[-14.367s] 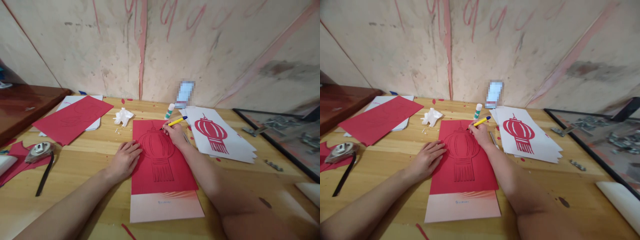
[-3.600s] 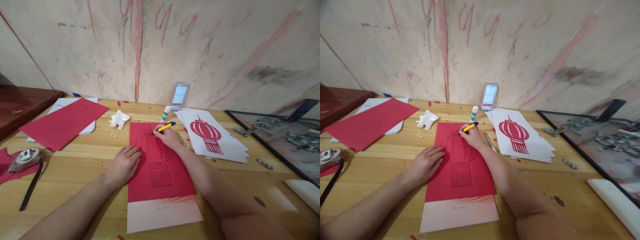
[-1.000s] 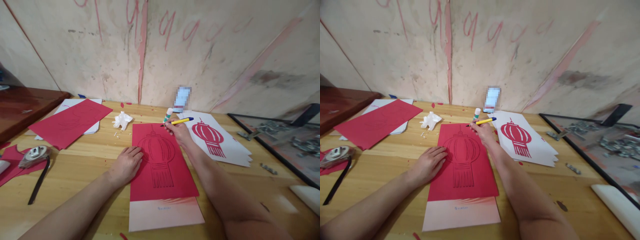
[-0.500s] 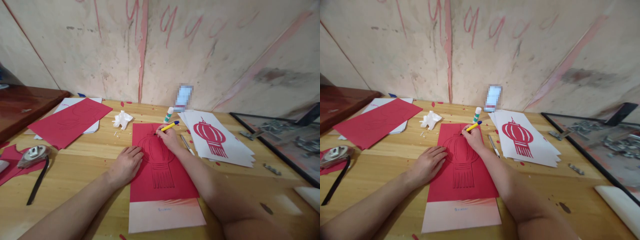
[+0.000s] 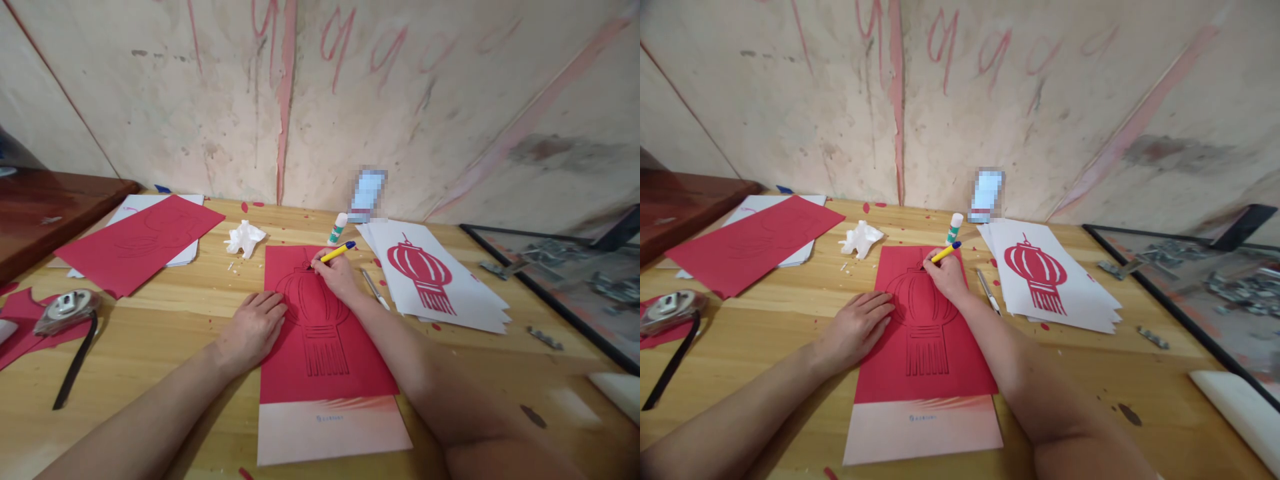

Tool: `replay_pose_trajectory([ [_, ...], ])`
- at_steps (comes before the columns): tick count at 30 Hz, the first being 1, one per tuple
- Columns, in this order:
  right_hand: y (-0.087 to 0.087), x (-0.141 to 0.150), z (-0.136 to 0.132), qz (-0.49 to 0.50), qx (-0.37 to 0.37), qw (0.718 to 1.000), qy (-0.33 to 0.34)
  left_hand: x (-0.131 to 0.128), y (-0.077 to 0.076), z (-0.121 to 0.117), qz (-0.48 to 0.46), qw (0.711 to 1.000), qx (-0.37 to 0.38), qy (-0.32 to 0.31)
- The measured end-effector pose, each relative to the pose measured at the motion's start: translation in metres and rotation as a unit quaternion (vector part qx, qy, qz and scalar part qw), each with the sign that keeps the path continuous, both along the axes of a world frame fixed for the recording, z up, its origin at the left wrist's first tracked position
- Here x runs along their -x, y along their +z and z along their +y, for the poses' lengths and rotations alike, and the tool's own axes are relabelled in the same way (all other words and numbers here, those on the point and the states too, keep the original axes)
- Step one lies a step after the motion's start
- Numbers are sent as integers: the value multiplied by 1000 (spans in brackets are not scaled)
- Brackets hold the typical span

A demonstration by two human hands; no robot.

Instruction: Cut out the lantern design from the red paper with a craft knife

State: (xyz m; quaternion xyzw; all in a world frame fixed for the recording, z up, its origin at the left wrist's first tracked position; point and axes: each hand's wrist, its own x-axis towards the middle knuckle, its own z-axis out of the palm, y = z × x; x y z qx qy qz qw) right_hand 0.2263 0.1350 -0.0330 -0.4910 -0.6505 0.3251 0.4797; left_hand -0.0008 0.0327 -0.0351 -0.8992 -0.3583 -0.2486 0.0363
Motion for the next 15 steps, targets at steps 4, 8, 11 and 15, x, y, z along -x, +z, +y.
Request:
replay_pose_trajectory([
  [4, -1, 0, 1, -4, -3, 1000, -1, 0, 0, 0, -6, 1000, 0, -3],
  [8, -1, 0, 1, -13, 0, 1000, 4, 0, 0, 0, -6, 1000, 5, -1],
  [11, -1, 0, 1, -20, -4, 1000, 7, 0, -1, 0, -1, 1000, 6, 2],
  [15, -2, 1, 2, -25, -9, 1000, 2, 0, -1, 0, 0, 1000, -3, 1],
])
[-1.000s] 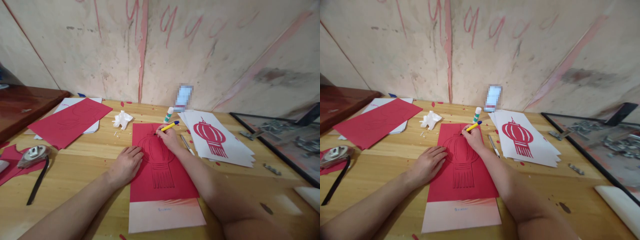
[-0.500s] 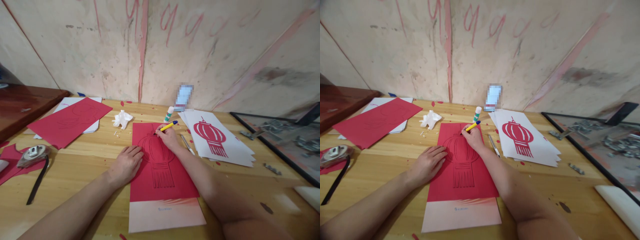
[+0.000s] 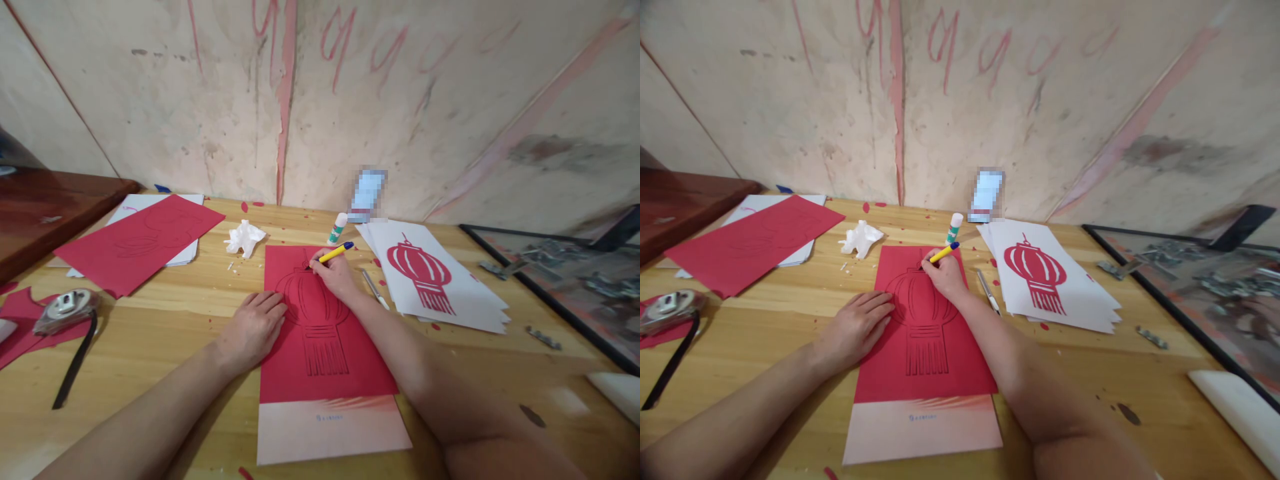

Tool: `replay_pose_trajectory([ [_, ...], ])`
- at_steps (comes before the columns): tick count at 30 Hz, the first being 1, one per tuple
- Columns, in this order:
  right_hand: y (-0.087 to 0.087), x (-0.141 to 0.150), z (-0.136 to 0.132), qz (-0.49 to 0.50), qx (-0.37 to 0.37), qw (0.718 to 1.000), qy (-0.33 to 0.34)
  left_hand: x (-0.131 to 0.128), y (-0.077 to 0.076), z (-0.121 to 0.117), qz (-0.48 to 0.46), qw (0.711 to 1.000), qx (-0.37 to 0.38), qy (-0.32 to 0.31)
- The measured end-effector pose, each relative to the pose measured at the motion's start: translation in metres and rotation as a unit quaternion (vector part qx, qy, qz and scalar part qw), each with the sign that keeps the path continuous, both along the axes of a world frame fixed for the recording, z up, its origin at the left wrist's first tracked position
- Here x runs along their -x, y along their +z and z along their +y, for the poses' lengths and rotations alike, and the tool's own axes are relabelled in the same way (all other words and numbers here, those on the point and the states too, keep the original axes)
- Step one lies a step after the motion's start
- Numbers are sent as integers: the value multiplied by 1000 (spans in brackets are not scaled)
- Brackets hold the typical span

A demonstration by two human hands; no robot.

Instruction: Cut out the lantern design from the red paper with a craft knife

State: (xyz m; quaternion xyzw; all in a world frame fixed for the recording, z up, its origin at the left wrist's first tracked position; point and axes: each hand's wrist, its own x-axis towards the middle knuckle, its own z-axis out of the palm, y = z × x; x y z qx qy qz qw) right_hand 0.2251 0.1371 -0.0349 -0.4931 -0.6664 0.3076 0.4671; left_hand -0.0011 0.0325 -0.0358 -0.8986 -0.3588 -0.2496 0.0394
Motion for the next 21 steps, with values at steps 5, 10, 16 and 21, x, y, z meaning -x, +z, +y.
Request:
replay_pose_trajectory([
  [5, -1, 0, 1, -9, -10, 1000, 9, -1, 1, 0, -5, 1000, -2, -1],
  [10, -2, -1, 2, -15, -4, 1000, 19, -1, 1, 0, -6, 1000, -7, -5],
  [16, -1, -1, 1, -8, 3, 1000, 7, 0, 1, 0, -7, 1000, 3, -3],
  [21, -1, 1, 1, 0, 3, 1000, 17, 0, 1, 0, -2, 1000, 1, -2],
])
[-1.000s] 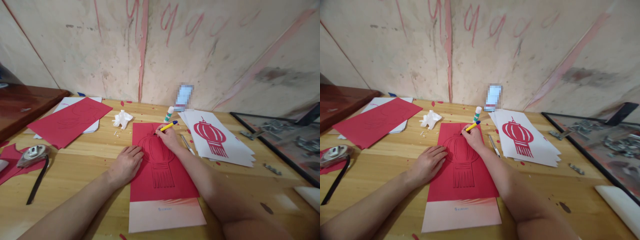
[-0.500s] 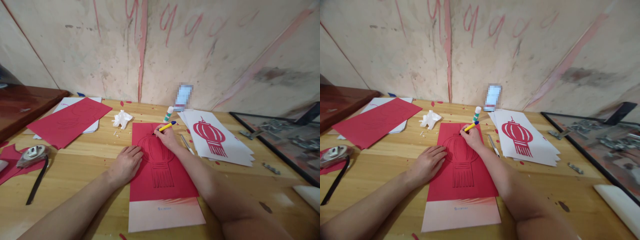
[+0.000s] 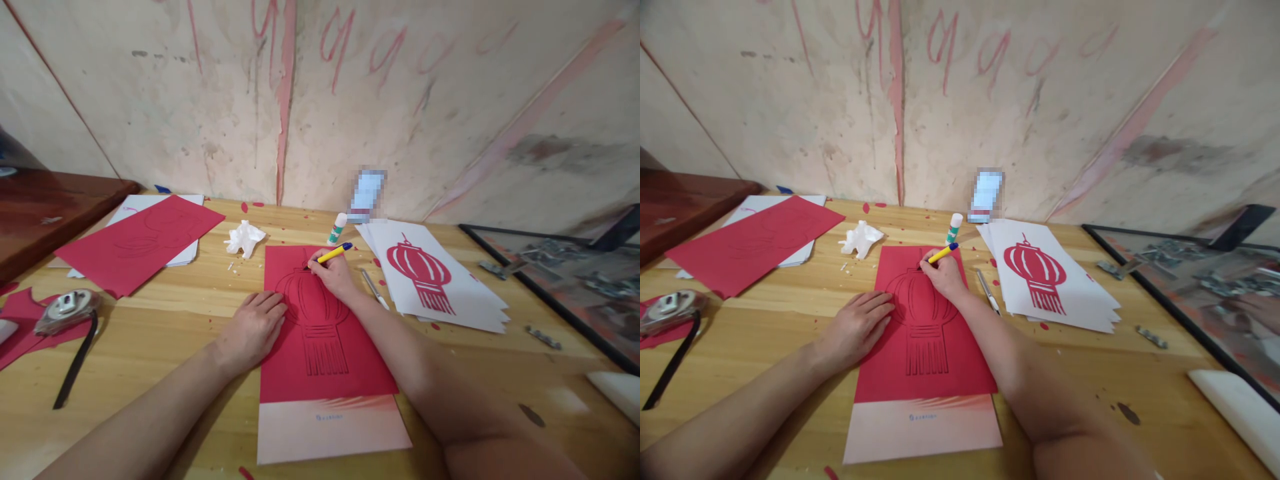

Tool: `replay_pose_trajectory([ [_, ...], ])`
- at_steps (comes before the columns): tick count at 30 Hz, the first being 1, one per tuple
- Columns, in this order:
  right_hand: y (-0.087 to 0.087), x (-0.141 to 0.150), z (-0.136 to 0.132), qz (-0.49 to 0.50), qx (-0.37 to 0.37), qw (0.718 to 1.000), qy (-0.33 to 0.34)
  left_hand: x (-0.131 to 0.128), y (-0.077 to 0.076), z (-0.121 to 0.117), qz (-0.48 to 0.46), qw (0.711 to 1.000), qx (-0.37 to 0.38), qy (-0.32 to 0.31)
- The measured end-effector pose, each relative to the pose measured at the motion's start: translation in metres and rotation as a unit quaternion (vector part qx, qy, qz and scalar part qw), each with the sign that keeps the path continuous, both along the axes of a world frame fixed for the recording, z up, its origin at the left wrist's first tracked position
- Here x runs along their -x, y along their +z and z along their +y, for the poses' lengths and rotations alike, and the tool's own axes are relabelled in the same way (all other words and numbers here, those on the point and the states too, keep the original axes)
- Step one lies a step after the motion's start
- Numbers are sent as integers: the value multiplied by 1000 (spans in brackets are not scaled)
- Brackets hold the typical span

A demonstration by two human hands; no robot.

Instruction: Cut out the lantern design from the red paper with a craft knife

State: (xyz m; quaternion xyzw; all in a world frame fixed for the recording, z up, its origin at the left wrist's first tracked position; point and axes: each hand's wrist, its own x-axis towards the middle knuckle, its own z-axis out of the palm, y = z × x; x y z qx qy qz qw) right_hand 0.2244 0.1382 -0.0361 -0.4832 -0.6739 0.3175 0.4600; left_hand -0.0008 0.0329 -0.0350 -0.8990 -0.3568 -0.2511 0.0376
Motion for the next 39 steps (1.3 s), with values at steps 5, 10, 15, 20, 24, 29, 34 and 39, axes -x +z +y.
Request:
replay_pose_trajectory([
  [5, 1, 1, -1, 3, 8, 1000, 9, 0, -1, 0, 0, 1000, 12, 2],
  [10, 2, 1, -1, -5, 13, 1000, 11, 0, -1, 0, -9, 1000, 13, -2],
  [15, 1, 2, 0, -1, 15, 1000, 11, 0, 0, 0, -1, 1000, 8, -2],
  [20, 2, 1, -1, -2, 14, 1000, 10, 0, 0, 0, -16, 1000, 18, -3],
  [24, 3, 1, -1, -10, 14, 1000, 17, -1, 0, 0, -22, 1000, 19, -5],
  [29, -1, 1, 1, -7, 13, 1000, 27, -1, 0, 0, -16, 1000, 12, -6],
  [34, -7, 0, 3, -5, 15, 999, 38, 0, 0, 0, -20, 999, 28, -3],
  [39, -7, 0, 4, -3, 12, 999, 38, -1, 2, -1, -14, 1000, 23, -2],
])
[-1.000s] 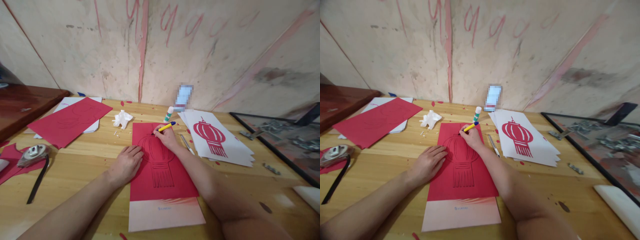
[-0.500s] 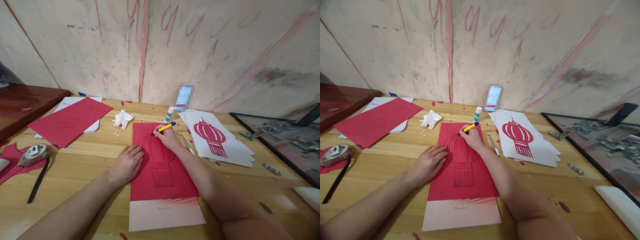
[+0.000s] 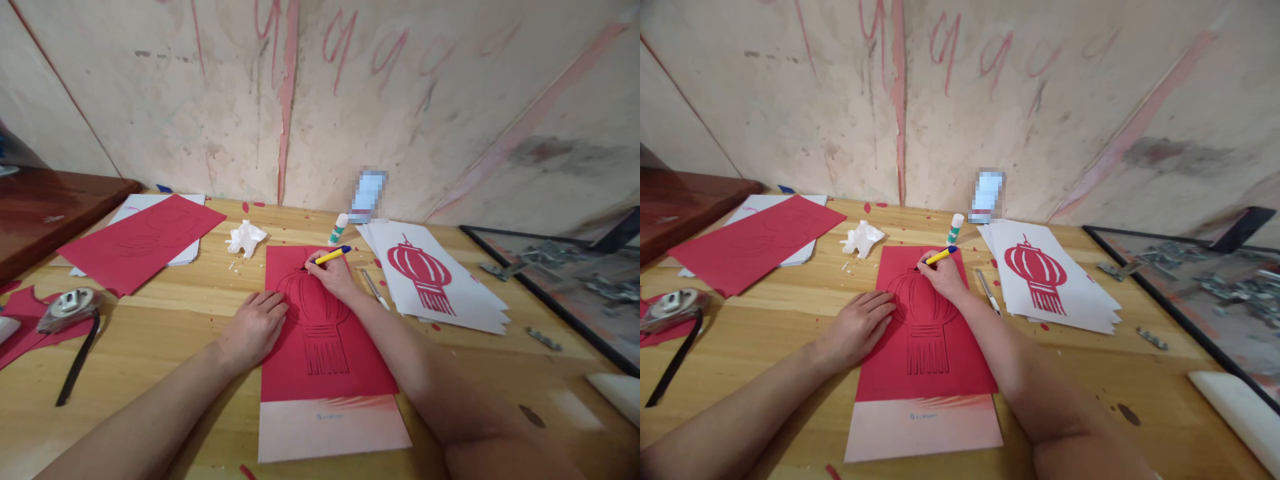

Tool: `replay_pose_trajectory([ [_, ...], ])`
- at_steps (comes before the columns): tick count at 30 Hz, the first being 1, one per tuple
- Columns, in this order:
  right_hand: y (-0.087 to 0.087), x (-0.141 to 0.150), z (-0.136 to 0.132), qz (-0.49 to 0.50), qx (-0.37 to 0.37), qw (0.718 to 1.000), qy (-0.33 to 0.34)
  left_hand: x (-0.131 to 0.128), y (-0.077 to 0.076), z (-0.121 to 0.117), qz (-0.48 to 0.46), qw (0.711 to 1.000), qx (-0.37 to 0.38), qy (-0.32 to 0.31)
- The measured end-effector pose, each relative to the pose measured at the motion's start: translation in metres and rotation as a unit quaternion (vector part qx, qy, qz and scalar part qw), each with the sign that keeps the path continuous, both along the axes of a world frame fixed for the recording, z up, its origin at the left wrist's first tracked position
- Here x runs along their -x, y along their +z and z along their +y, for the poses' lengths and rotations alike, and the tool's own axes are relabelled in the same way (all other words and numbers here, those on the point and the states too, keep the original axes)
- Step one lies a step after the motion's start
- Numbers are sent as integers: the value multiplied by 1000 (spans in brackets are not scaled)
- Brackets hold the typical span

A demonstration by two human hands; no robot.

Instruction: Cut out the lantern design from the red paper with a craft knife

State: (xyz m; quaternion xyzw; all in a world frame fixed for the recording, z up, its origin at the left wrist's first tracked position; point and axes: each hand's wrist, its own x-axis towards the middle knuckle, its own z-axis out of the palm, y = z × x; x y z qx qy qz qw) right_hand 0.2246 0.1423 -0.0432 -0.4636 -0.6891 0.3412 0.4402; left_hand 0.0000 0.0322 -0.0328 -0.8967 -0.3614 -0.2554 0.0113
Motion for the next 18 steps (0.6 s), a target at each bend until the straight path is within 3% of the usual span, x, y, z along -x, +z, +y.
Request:
replay_pose_trajectory([
  [18, 5, 2, -4, 1, 15, 1000, 23, -1, 0, 1, -1, 1000, -3, -3],
])
